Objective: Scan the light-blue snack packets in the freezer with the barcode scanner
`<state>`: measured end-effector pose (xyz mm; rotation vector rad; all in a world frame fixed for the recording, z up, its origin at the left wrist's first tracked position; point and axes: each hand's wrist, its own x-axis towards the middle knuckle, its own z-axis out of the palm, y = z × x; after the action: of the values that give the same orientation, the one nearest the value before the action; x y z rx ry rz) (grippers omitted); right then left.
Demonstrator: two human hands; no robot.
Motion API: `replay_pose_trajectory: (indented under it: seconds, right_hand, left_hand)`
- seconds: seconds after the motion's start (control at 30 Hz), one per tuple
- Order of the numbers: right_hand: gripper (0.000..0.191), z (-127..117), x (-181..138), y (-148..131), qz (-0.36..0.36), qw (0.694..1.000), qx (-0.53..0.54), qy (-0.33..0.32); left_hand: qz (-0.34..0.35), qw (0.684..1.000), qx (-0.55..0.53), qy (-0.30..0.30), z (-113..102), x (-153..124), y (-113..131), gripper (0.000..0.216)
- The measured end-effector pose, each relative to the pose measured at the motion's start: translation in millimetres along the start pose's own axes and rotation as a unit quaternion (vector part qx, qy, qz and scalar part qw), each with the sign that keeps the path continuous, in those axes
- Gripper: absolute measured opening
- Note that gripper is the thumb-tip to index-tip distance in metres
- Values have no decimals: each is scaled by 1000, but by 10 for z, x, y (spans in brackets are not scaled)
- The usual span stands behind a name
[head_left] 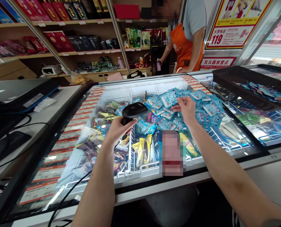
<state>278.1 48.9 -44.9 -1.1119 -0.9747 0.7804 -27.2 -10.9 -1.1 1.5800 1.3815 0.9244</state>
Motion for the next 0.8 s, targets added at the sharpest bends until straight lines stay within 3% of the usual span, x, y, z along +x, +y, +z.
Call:
replay_pose_trajectory:
  seconds: [0.23,0.5,0.67,0.8]
  right_hand:
    - [50,-221,175,47,-7,996,-10,83]
    - [66,-273,200,115,-34,995,-66,66]
    - [55,-327,202,120,-62,981,-156,94]
    - [44,-358,208,96,-121,940,-284,145]
  left_hand:
    - [9,996,-48,80,-27,19,-66,32]
    - [14,984,-90,152,-102,52,-110,32]
    - [2,981,-91,172,-142,77,-155,31]
    - [-9,976,-77,201,-176,97,-200,31]
